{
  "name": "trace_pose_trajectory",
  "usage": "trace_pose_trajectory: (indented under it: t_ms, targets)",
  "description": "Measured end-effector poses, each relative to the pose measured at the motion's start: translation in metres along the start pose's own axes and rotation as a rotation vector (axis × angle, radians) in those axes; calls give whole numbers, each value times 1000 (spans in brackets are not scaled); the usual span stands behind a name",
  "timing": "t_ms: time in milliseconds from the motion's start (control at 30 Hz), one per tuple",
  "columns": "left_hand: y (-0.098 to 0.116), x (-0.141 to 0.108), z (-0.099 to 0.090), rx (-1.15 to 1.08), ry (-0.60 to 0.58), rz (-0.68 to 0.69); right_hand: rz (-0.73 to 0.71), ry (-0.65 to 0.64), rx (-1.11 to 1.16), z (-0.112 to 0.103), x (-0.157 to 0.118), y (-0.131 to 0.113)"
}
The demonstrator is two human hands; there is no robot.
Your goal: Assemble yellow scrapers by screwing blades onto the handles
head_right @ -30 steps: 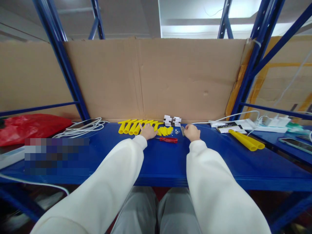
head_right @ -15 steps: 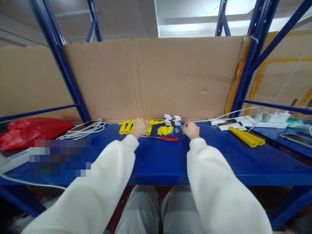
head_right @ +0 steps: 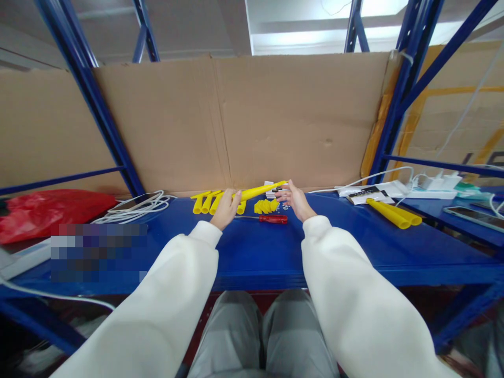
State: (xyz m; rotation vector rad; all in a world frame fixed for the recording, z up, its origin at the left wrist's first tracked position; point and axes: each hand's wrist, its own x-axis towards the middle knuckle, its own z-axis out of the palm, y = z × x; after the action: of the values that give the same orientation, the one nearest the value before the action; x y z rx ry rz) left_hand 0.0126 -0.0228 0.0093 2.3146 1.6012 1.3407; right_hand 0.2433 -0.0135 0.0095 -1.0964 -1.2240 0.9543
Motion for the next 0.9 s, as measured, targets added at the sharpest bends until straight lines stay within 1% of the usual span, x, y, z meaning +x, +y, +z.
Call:
trace_pose_trajectory:
  t_ms: [67,200,300,367,433,500,600,667,733,800,900]
  targets:
    - [3,-2,1,-5,-20,63,25,-31,90,1,-2,-4]
    - [2,-5,0,-15,-43,131,47,-23,149,-3,-2,-7]
    - [1,-6,-2,1,-135,120,86,11,169,-4,-2,-8]
    - [0,-7,-3,8,-219,108,104,72,168,-2,-3,-7]
    - [-1,-8,-3,30,-275,102,100,124,151,1,-4,-5]
    - [-1,-9,-2,89,-301,88,79,118,129,4,-6,-2]
    - [0,-12,-2,217,-334,51,50,38,93,11,-8,3]
    - [3,-13,-2,281,-350,47,41,-28,25,17,-9,6]
    - [6,-14,-2,314,-373,59,14,-107,-118,24,-10,8]
    - [9,-13,-2,319,-399,76,-82,-183,-327,30,-10,11]
    - [9,-12,1,266,-395,136,-294,-241,-638,35,-9,13]
